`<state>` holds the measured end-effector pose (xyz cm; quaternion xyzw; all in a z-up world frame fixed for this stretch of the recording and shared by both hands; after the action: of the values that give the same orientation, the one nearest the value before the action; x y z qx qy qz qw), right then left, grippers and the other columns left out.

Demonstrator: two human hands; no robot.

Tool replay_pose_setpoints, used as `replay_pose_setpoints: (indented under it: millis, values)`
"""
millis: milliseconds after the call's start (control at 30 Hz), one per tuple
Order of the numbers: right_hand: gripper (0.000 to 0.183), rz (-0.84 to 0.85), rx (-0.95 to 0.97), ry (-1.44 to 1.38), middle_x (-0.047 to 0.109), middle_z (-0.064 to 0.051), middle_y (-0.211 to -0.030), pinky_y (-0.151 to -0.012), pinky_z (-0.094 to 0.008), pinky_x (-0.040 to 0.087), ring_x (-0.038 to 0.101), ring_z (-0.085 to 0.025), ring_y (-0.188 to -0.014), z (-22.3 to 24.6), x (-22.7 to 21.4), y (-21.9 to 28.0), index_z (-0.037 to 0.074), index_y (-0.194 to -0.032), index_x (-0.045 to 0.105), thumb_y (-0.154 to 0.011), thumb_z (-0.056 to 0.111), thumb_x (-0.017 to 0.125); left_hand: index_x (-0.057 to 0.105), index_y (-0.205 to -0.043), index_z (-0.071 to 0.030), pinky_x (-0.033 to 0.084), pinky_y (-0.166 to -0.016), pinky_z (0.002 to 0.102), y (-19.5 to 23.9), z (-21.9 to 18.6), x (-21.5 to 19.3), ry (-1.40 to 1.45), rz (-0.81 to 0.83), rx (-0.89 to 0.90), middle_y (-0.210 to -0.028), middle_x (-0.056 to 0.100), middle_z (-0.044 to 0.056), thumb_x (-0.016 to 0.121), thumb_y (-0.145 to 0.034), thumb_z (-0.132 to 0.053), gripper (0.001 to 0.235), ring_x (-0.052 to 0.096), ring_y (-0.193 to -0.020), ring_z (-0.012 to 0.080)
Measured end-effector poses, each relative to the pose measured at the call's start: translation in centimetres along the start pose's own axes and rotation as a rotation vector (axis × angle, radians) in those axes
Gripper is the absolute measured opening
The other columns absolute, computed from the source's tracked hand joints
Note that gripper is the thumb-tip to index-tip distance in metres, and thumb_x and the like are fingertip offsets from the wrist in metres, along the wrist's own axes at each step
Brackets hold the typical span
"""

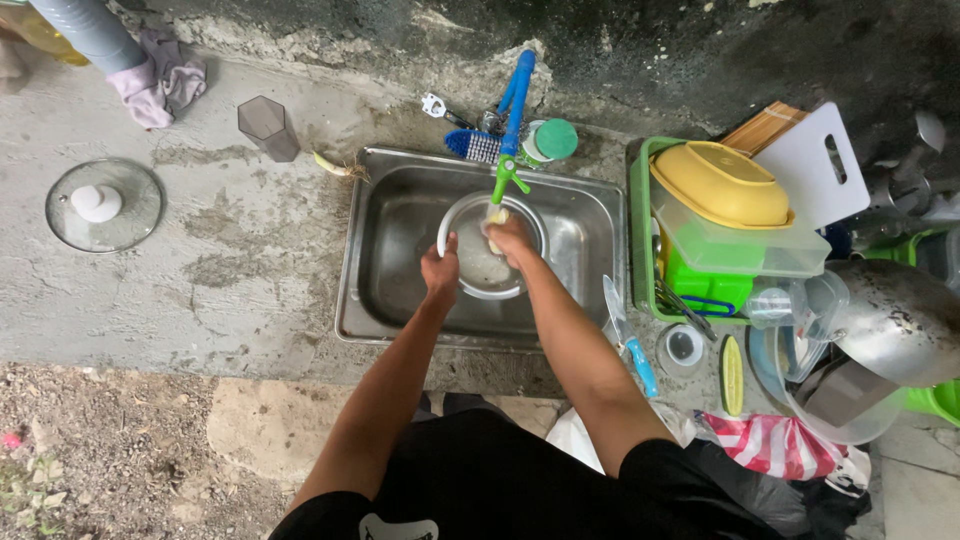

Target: The person washes a metal pot and a metal bowl in an outdoor sink using a sponge and running water. They scrub the items, rinse them under the tap, and place them aside.

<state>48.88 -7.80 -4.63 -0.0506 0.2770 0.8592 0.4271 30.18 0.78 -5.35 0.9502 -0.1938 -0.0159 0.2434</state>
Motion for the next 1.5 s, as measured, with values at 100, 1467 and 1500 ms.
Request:
replay_pose_setpoints:
  millis: [100, 1467, 1500]
  values:
    - [0.029, -0.042, 0.052, -0.078, 0.074, -0.008, -0.086, -0.059, -0.036, 0.055, 0.07, -0.02, -0.071, 0.3, -0.3, 0.2, 0.003, -0.103, 0.075, -0.081, 0.022, 0.076, 0.073, -0.112, -0.001, 0.051, -0.078, 0.035, 0.3, -0.5, -0.6, 0.079, -0.047, 0.028, -0.09, 0.072, 0.007, 0.068, -0.097, -0.038, 0.04, 0.062, -0.084, 0.0148]
    - [0.045, -0.265, -0.027, 0.098, 0.077, -0.017, -0.101, -0.078, -0.04, 0.058, 0.076, -0.029, -0.091, 0.5, -2.3, 1.9, -0.001, -0.11, 0.071, -0.076, 0.026, 0.079, 0.072, -0.112, 0.0, 0.053, -0.083, 0.037, 1.0, -3.0, 1.1, -0.119, 0.053, -0.059, -0.098, 0.075, 0.011, 0.07, -0.096, -0.041, 0.044, 0.067, -0.092, 0.0175]
    - [0.043, -0.264, -0.078, 0.118, 0.077, -0.015, -0.101, -0.079, -0.04, 0.057, 0.075, -0.028, -0.092, 0.7, -2.4, 1.9, 0.001, -0.112, 0.07, -0.075, 0.023, 0.076, 0.073, -0.113, -0.001, 0.053, -0.083, 0.037, 0.8, -3.0, 1.1, -0.118, 0.052, -0.038, -0.098, 0.076, 0.011, 0.07, -0.095, -0.041, 0.044, 0.067, -0.092, 0.0174]
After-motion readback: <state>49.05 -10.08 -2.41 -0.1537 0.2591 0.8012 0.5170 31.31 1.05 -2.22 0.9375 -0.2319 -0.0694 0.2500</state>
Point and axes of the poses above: each hand's wrist, its own y-axis away from the middle knuckle, its own x-axis out of the palm, z = x × y, the point moved 7 cm from there along -y, towards the middle knuckle
